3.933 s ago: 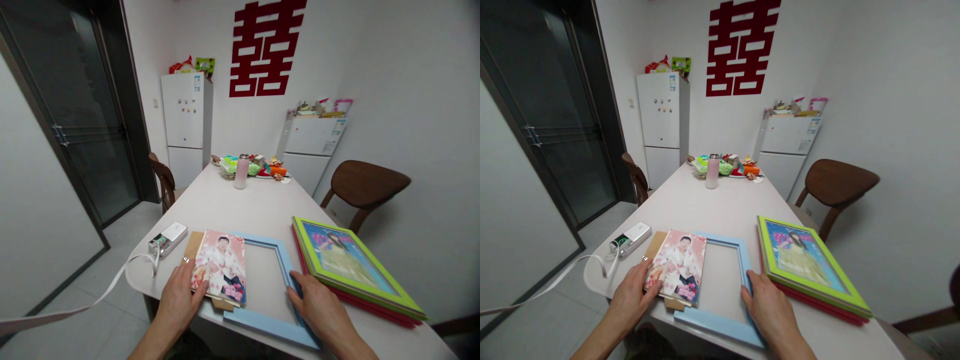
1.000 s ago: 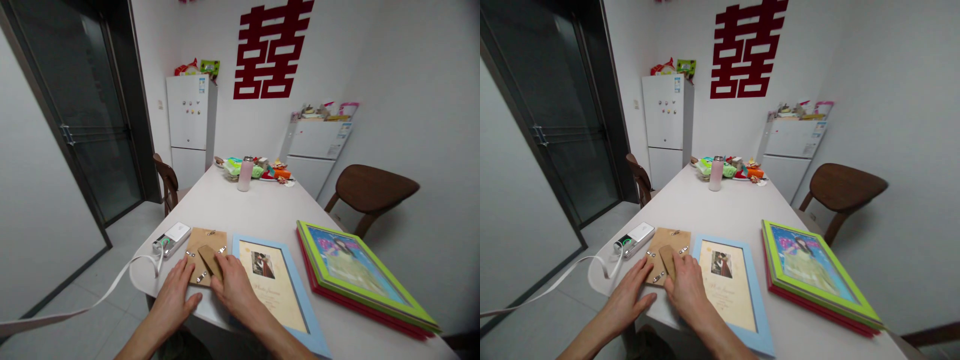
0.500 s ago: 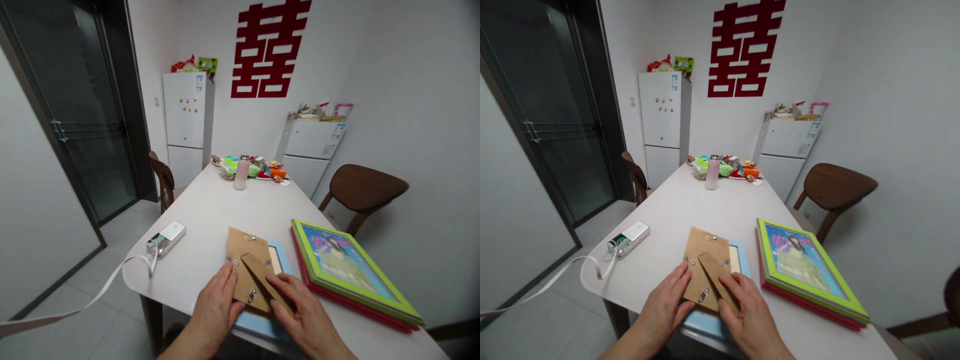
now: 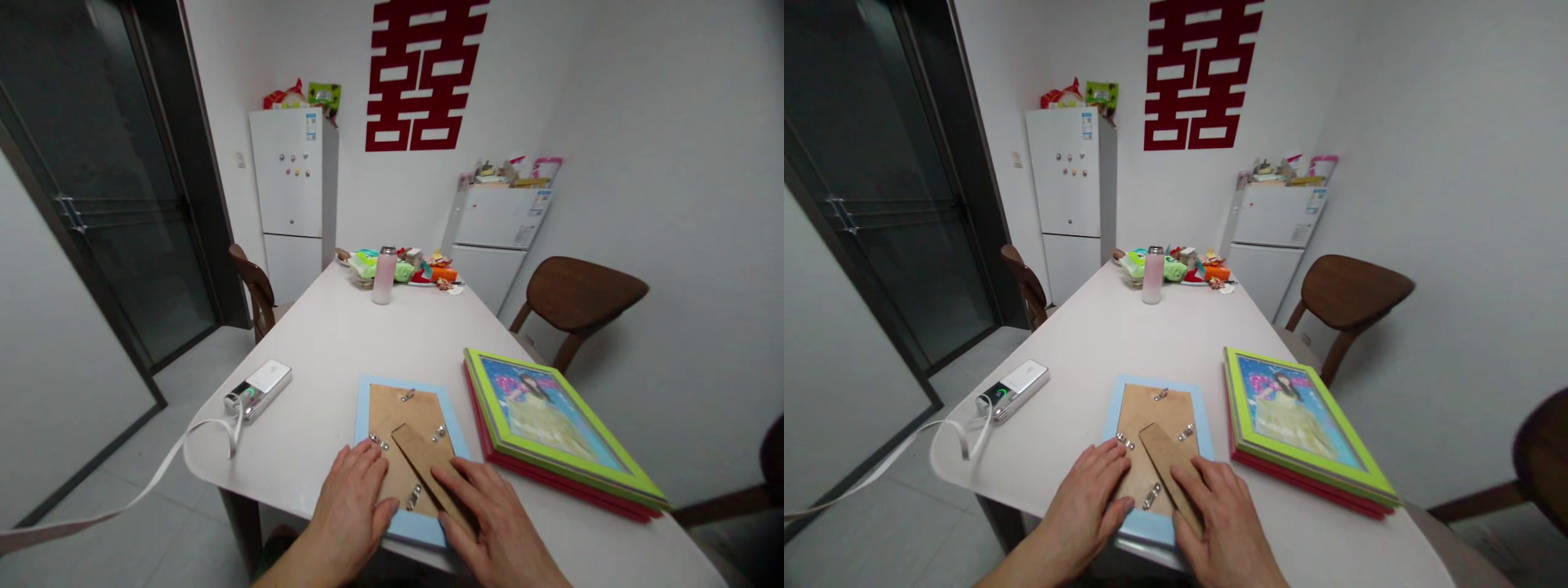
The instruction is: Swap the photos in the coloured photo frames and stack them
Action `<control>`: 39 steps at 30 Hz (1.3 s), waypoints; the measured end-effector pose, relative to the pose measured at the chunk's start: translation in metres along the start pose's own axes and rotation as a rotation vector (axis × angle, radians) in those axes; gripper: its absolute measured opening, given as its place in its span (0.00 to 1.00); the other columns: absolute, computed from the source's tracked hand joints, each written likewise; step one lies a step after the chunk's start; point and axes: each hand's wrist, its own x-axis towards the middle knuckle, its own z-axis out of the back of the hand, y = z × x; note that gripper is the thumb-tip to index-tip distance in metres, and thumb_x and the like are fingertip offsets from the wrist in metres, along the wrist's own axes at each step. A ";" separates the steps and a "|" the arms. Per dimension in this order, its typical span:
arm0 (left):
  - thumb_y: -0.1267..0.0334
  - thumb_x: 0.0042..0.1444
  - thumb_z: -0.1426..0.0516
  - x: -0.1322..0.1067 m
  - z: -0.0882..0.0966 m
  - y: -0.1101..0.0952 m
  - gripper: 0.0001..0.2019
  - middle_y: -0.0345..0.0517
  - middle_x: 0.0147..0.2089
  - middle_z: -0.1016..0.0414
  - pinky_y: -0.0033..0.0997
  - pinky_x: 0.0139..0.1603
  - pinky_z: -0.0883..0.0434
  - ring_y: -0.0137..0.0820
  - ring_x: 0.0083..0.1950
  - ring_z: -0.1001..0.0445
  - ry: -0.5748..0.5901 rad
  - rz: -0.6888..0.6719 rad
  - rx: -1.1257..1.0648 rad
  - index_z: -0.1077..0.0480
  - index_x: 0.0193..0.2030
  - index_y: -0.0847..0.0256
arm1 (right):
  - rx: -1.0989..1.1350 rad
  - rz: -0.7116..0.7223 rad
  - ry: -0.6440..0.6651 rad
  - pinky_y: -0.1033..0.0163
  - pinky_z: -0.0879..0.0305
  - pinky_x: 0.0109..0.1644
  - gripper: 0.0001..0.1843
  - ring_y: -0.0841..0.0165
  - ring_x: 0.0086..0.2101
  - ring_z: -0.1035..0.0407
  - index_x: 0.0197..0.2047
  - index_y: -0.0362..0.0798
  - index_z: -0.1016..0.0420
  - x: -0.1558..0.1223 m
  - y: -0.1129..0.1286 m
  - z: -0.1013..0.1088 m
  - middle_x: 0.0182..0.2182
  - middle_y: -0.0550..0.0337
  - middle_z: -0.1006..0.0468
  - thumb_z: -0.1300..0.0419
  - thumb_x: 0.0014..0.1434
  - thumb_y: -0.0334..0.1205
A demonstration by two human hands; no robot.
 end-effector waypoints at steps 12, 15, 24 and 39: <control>0.60 0.47 0.43 -0.001 0.005 0.005 0.17 0.52 0.53 0.36 0.51 0.55 0.49 0.40 0.55 0.41 0.041 -0.031 -0.041 0.36 0.45 0.61 | 0.013 0.010 0.077 0.54 0.42 0.46 0.19 0.62 0.42 0.39 0.45 0.50 0.31 0.016 0.005 0.002 0.42 0.51 0.31 0.48 0.49 0.43; 0.55 0.40 0.39 -0.004 0.003 0.006 0.24 0.54 0.54 0.38 0.51 0.56 0.50 0.42 0.56 0.42 0.054 -0.028 -0.038 0.36 0.44 0.62 | 0.007 0.002 0.059 0.57 0.43 0.47 0.18 0.63 0.42 0.39 0.46 0.46 0.32 0.029 0.001 0.001 0.42 0.50 0.31 0.52 0.53 0.40; 0.57 0.38 0.38 -0.003 -0.005 0.013 0.20 0.50 0.54 0.37 0.45 0.56 0.49 0.38 0.55 0.42 0.039 -0.016 -0.059 0.35 0.38 0.61 | -0.254 -0.121 0.051 0.60 0.45 0.43 0.14 0.62 0.37 0.41 0.36 0.44 0.29 0.059 0.000 -0.008 0.36 0.49 0.32 0.55 0.54 0.34; 0.58 0.37 0.37 -0.003 0.000 0.011 0.19 0.51 0.53 0.36 0.46 0.55 0.47 0.40 0.54 0.40 0.055 -0.009 -0.071 0.35 0.36 0.61 | -0.186 -0.087 0.039 0.58 0.45 0.46 0.14 0.62 0.39 0.41 0.33 0.42 0.28 0.050 -0.006 -0.008 0.36 0.48 0.33 0.55 0.54 0.33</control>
